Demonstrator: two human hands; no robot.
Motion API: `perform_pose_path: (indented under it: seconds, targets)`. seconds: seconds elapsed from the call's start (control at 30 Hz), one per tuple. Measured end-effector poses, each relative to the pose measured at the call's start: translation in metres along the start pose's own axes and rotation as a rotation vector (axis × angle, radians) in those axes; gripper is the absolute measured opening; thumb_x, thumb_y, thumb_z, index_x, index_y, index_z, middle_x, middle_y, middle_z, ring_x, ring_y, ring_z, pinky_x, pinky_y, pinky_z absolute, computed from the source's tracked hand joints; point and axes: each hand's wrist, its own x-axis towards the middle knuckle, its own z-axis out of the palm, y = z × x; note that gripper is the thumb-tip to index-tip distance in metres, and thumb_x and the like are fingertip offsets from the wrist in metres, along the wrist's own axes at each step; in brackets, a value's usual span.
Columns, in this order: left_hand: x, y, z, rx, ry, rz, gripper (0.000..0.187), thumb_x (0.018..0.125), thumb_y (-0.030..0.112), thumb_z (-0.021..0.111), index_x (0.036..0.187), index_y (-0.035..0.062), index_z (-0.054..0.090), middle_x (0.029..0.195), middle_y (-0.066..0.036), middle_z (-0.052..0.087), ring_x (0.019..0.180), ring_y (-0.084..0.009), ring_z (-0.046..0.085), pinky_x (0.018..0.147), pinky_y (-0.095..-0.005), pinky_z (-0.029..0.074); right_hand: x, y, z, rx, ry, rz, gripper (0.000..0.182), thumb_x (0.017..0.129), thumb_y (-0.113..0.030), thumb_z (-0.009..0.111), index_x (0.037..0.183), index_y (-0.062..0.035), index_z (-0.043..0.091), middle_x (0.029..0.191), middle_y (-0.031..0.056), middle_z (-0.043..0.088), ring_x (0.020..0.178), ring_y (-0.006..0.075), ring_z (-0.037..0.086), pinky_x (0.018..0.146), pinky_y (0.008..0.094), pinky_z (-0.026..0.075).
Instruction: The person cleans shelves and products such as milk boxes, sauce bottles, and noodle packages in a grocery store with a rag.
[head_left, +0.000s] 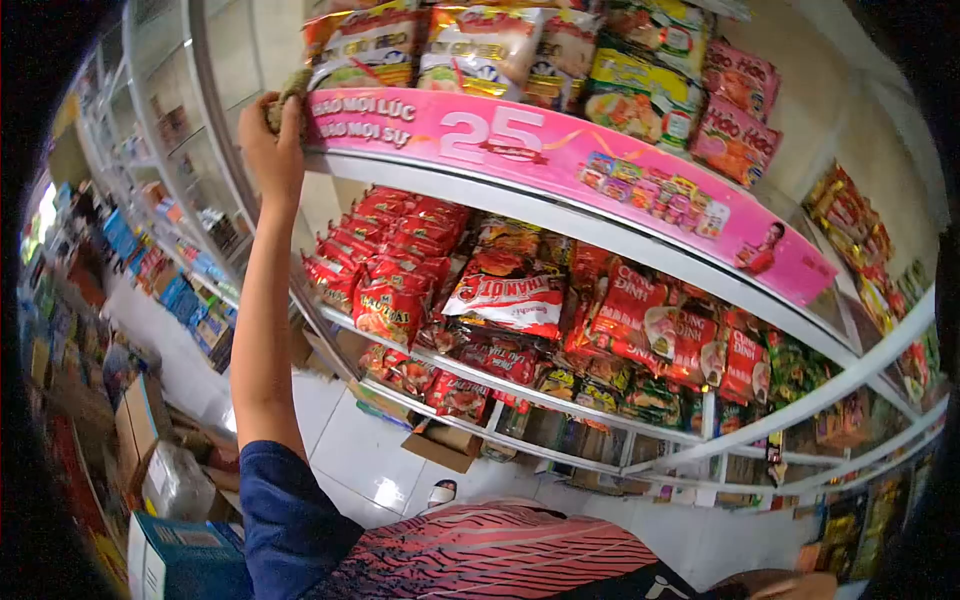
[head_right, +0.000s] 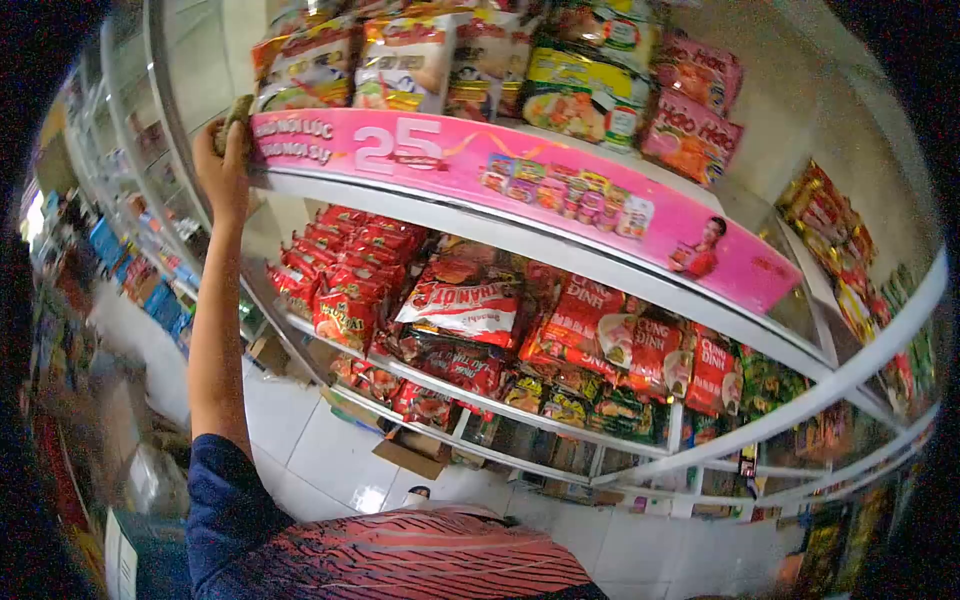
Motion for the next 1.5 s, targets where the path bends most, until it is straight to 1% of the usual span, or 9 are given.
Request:
perform_pose_path:
  seconds: [0.27, 0.47, 0.6, 0.73, 0.9, 1.03, 1.1, 1.13, 1.5]
  targets:
    - [-0.019, 0.114, 0.042, -0.112, -0.16, 0.312, 0.027, 0.077, 0.025, 0.056, 0.093, 0.0038, 0.054, 0.094, -0.012, 0.052, 0.093, -0.0275, 0.045, 0.084, -0.0361, 0.031, 0.052, -0.057, -0.013, -0.21, 0.057, 0.265, 0.021, 0.071, -0.015, 0.057, 0.059, -0.0088, 0.041, 0.055, 0.0046, 0.037, 0.05, 0.0184, 0.037, 0.066, 0.0359, 0.047]
    - [-0.07, 0.24, 0.071, -0.241, -0.305, 0.618, 0.048, 0.076, 0.049, 0.049, 0.115, 0.0216, 0.049, 0.125, -0.001, 0.04, 0.12, -0.0263, 0.029, 0.101, -0.0438, 0.011, 0.184, 0.031, -0.012, -0.626, 0.616, 0.384, 0.028, 0.07, -0.023, 0.061, 0.085, -0.0063, 0.046, 0.077, 0.0097, 0.047, 0.072, 0.0217, 0.047, 0.073, 0.034, 0.044]
    - [-0.075, 0.263, 0.076, -0.602, -0.458, 0.604, 0.064, 0.08, 0.059, 0.029, 0.132, 0.0223, 0.027, 0.138, -0.002, 0.023, 0.128, -0.0246, 0.014, 0.102, -0.0459, 0.003, 0.133, 0.115, -0.096, -1.007, 0.82, 0.383, 0.045, 0.069, -0.029, 0.064, 0.103, -0.0046, 0.048, 0.091, 0.0131, 0.054, 0.086, 0.024, 0.053, 0.077, 0.0328, 0.041]
    - [-0.044, 0.244, 0.059, -1.186, -0.897, -0.02, 0.058, 0.086, 0.049, 0.022, 0.136, 0.0241, 0.007, 0.142, 0.003, 0.004, 0.13, -0.0205, 0.008, 0.102, -0.0483, -0.001, 0.171, 0.18, -0.083, -1.129, 1.015, 0.261, 0.074, 0.061, -0.033, 0.069, 0.122, -0.0119, 0.034, 0.118, 0.0176, 0.038, 0.111, 0.0353, 0.034, 0.093, 0.0439, 0.027]
    - [-0.01, 0.192, 0.075, -0.858, -0.378, 0.163, 0.036, 0.087, 0.02, 0.039, 0.113, -0.0031, 0.047, 0.115, -0.012, 0.05, 0.106, -0.0217, 0.046, 0.093, -0.0321, 0.031, 0.222, 0.21, -0.079, -1.336, 1.156, 0.35, 0.072, 0.056, -0.042, 0.07, 0.113, -0.0076, 0.041, 0.114, 0.0182, 0.041, 0.108, 0.0351, 0.038, 0.094, 0.0509, 0.025]
    - [-0.021, 0.163, 0.083, -0.556, -0.604, 0.083, 0.039, 0.089, 0.028, 0.034, 0.106, -0.0005, 0.054, 0.103, -0.014, 0.056, 0.095, -0.0195, 0.051, 0.084, -0.0297, 0.037, 0.262, 0.222, -0.085, -1.289, 1.37, 0.135, 0.052, 0.053, -0.033, 0.067, 0.096, -0.0061, 0.052, 0.103, 0.0149, 0.051, 0.1, 0.0336, 0.046, 0.09, 0.0482, 0.032]
    - [-0.024, 0.161, 0.083, -0.999, -0.659, -0.17, 0.045, 0.09, 0.034, 0.028, 0.104, 0.0017, 0.056, 0.096, -0.012, 0.058, 0.09, -0.0173, 0.053, 0.082, -0.0281, 0.038, 0.261, 0.226, -0.092, -1.35, 1.397, -0.043, 0.037, 0.054, -0.028, 0.065, 0.084, -0.0083, 0.057, 0.093, 0.0075, 0.057, 0.093, 0.0299, 0.052, 0.085, 0.0447, 0.038]
    - [-0.024, 0.167, 0.079, -0.733, -0.544, 0.089, 0.05, 0.089, 0.038, 0.024, 0.103, 0.0027, 0.057, 0.089, -0.011, 0.06, 0.085, -0.0167, 0.054, 0.081, -0.027, 0.038, 0.257, 0.224, -0.092, -1.381, 1.461, -0.018, 0.029, 0.053, -0.024, 0.066, 0.077, -0.0097, 0.059, 0.085, 0.0025, 0.059, 0.087, 0.0248, 0.055, 0.08, 0.0397, 0.043]
    - [-0.027, 0.168, 0.065, -0.402, -0.544, 0.317, 0.024, 0.084, 0.025, 0.046, 0.082, 0.0051, 0.061, 0.065, -0.01, 0.056, 0.059, -0.0231, 0.049, 0.063, -0.03, 0.036, 0.099, 0.221, -0.068, -1.488, 1.996, 0.527, 0.037, 0.057, 0.001, 0.057, 0.094, -0.007, 0.058, 0.099, 0.0075, 0.055, 0.1, 0.0289, 0.045, 0.089, 0.0373, 0.034]
